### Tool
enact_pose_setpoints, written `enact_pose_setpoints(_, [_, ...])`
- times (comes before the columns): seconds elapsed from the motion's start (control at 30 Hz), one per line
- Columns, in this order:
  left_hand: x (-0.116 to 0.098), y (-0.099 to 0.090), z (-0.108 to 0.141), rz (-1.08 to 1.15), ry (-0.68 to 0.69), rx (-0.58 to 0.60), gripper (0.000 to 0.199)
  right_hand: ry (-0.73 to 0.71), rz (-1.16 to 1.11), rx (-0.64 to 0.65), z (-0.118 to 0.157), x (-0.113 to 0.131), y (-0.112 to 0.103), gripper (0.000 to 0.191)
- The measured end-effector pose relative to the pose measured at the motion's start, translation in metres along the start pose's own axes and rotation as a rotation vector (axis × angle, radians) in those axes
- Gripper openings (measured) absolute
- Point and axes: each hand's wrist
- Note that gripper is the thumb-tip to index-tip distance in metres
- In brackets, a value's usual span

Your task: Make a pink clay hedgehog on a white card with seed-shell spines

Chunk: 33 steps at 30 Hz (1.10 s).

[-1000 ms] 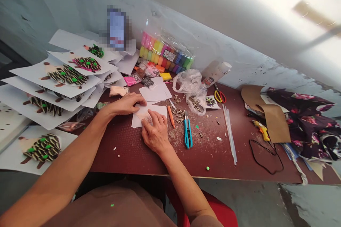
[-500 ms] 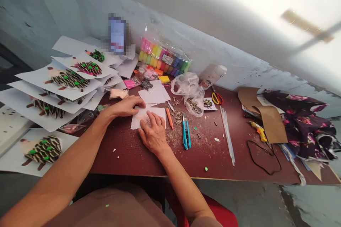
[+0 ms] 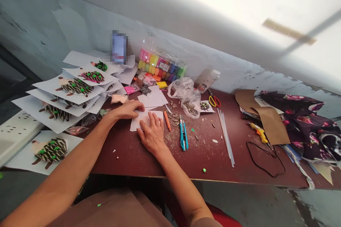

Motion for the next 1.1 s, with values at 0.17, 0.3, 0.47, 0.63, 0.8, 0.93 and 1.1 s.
enact_pose_setpoints(0.17, [-0.002, 0.01, 0.005, 0.034, -0.02, -0.086, 0.037, 0.018, -0.021, 0.002, -0.001, -0.007, -0.01, 0.029])
enact_pose_setpoints(0.3, [-0.001, 0.025, 0.011, 0.084, -0.008, -0.23, 0.032, 0.02, -0.027, 0.035, -0.005, -0.014, -0.017, 0.033])
enact_pose_setpoints(0.47, [-0.001, 0.039, 0.013, 0.081, 0.001, -0.379, 0.028, -0.053, -0.045, 0.11, -0.01, -0.009, -0.014, 0.037])
enact_pose_setpoints(0.63, [-0.002, 0.043, 0.014, 0.076, 0.01, -0.444, 0.027, -0.043, -0.026, 0.119, -0.01, -0.006, -0.008, 0.036])
enact_pose_setpoints(0.8, [-0.002, 0.043, 0.015, 0.083, 0.02, -0.458, 0.028, -0.043, -0.028, 0.074, -0.007, -0.011, -0.004, 0.031])
enact_pose_setpoints(0.93, [-0.002, 0.042, 0.015, 0.087, 0.023, -0.458, 0.029, -0.051, -0.036, 0.046, -0.005, -0.014, -0.003, 0.027])
enact_pose_setpoints(1.1, [-0.003, 0.042, 0.016, 0.092, 0.027, -0.467, 0.028, -0.069, -0.034, 0.021, -0.004, -0.017, -0.001, 0.025])
Point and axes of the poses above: each hand's wrist, its own z-axis away from the middle knuckle, its own y-axis out of the palm, x = y × z, and after that the axes turned 9 degrees about -z, right-handed
